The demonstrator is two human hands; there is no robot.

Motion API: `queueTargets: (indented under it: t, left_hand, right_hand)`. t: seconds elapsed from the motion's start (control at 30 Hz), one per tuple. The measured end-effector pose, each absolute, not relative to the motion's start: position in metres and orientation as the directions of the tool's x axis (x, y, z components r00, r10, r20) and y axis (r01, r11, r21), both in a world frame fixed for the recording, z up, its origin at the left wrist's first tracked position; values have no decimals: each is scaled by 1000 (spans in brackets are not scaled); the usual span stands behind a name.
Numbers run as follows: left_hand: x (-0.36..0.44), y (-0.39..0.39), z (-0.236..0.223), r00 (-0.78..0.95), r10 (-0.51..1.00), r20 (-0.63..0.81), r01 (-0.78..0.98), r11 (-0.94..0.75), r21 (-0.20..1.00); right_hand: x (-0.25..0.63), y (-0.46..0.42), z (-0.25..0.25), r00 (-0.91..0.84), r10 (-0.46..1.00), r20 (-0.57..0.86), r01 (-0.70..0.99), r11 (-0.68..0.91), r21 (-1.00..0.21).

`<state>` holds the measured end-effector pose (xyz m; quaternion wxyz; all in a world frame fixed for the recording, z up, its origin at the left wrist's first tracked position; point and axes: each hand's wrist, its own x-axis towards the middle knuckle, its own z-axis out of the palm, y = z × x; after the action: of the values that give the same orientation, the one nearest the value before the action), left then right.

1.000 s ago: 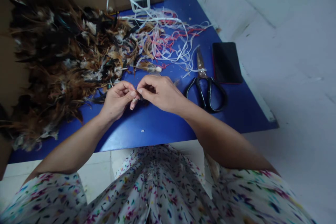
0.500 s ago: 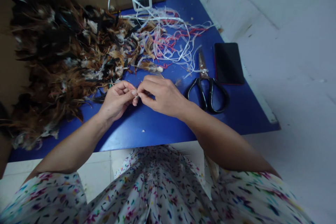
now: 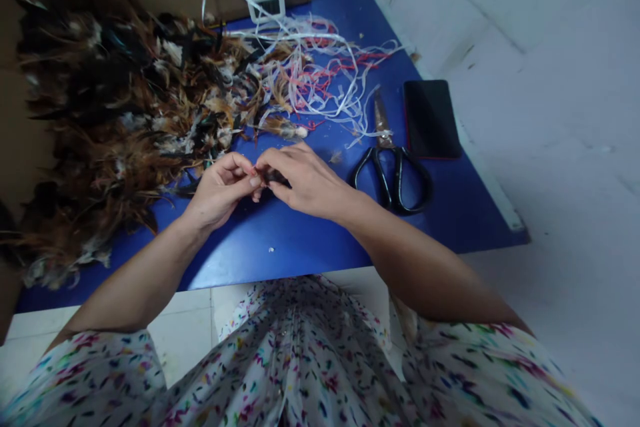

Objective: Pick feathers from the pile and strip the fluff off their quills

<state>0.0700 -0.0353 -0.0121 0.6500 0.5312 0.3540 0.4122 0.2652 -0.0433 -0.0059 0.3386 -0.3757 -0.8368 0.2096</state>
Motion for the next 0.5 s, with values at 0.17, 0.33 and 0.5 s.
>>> queueTargets:
  t: [0.17, 0.33, 0.5]
  left_hand:
    - [69, -35, -13, 347, 933, 90, -74, -68, 995]
    - [72, -37, -15, 262, 951, 163, -19, -164, 986]
    - [74, -38, -17, 191, 963, 190, 32, -200, 979]
  right_hand:
    - [264, -46, -4, -457, 797, 394, 472, 593, -652]
    - [262, -49, -3, -410, 831, 375, 444, 541, -714]
    - [258, -51, -2, -338, 864, 373, 435, 495, -752]
